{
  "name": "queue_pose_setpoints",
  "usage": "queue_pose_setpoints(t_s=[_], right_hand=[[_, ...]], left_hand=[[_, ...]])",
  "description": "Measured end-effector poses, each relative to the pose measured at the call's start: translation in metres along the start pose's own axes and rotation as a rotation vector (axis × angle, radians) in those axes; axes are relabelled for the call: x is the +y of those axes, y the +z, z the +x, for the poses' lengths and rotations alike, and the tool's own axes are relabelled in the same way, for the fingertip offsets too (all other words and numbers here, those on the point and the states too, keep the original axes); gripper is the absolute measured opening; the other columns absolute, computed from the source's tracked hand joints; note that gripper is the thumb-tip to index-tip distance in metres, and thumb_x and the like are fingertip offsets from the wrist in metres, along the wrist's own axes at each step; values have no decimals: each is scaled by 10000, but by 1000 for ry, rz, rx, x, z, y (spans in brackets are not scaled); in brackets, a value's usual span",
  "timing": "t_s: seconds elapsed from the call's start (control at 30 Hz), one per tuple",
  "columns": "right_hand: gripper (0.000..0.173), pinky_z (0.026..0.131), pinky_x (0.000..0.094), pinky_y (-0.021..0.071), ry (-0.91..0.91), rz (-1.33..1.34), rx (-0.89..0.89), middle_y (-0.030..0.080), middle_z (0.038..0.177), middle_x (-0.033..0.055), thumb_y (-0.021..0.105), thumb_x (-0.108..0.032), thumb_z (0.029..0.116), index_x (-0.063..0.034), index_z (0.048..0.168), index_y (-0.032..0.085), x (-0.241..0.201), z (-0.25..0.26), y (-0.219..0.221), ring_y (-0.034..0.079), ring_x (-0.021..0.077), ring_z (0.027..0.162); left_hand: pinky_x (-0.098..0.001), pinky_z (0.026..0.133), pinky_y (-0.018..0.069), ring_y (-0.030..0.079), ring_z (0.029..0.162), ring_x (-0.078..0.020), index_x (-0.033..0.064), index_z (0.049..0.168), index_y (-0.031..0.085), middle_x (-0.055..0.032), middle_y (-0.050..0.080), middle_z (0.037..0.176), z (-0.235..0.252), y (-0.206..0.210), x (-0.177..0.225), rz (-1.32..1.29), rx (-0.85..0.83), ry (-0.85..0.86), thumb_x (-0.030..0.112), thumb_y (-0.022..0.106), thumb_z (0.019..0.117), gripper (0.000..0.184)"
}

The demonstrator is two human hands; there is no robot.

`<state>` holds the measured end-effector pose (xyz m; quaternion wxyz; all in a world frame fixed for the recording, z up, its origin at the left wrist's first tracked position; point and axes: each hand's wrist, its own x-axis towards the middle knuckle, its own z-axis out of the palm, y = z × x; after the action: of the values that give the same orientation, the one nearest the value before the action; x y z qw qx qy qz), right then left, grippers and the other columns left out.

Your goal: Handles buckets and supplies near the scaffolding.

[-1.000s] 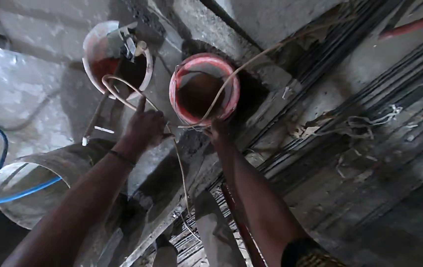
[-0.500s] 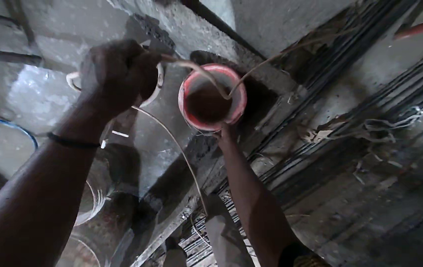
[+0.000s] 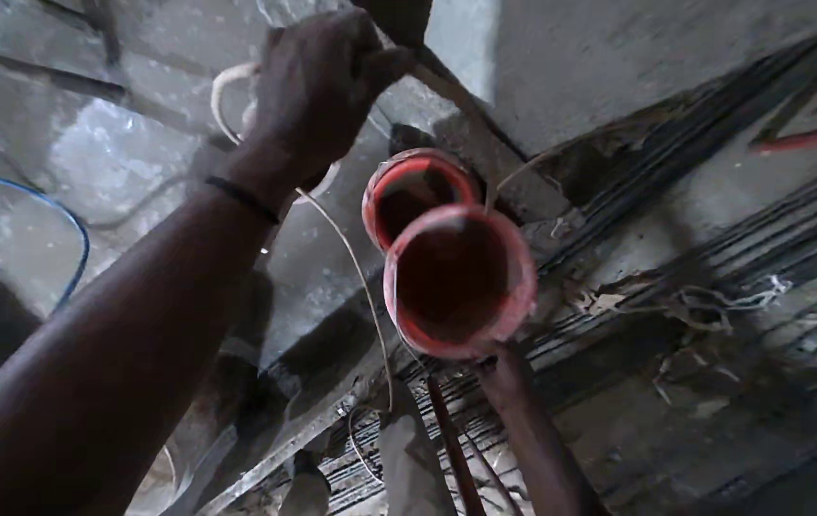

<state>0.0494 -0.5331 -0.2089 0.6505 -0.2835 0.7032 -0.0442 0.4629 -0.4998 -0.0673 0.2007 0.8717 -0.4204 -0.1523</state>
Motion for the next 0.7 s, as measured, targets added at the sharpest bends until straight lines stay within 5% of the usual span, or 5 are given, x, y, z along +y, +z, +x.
queue_pose_setpoints(t_s=[0.13, 0.2, 0.33, 0.5, 0.7], right_hand=[[322, 555, 344, 600, 21, -119, 29, 640, 898, 98, 534, 42, 915, -21, 1229, 500, -11, -43, -43, 676, 164, 687], [311, 599, 300, 579, 15, -240, 34, 617, 923, 70, 522, 30, 943, -16, 1249, 498, -20, -70, -59, 646, 115, 718], [374, 618, 359, 598, -29, -340, 23, 643, 972, 124, 550, 34, 935, 19, 1304, 495, -22, -100, -84, 673, 168, 756], [385, 551, 356, 578, -20, -321, 19, 624, 940, 135, 561, 53, 910, 12, 1283, 478, -22, -132, -63, 658, 184, 696], [383, 609, 350, 560, -142, -555, -149, 586, 956, 119, 559, 27, 923, 25, 1292, 458, -8, -175, -31, 621, 163, 726]], left_hand=[[-630, 1146, 283, 603, 1201, -373, 82, 1127, 700, -162, 696, 1139, -15, 6, -5, 197, -154, 15, 467, 510, 1037, 439], [-669, 1189, 216, 552, 1306, -378, 156, 1174, 720, -127, 690, 1230, -36, 20, -20, 301, -212, 42, 334, 597, 1007, 273], [-642, 1182, 249, 476, 1391, -373, 163, 1410, 599, -133, 603, 1410, -138, 39, -44, 225, -298, -72, 255, 689, 962, 466], [-603, 1041, 472, 589, 1263, -411, 216, 1553, 437, -179, 565, 1446, -391, 28, -26, -22, -690, -689, 338, 558, 1032, 548], [-624, 1035, 471, 615, 1236, -397, 156, 1485, 530, -182, 619, 1380, -744, -25, 69, -308, -734, -1395, 325, 580, 1017, 500]])
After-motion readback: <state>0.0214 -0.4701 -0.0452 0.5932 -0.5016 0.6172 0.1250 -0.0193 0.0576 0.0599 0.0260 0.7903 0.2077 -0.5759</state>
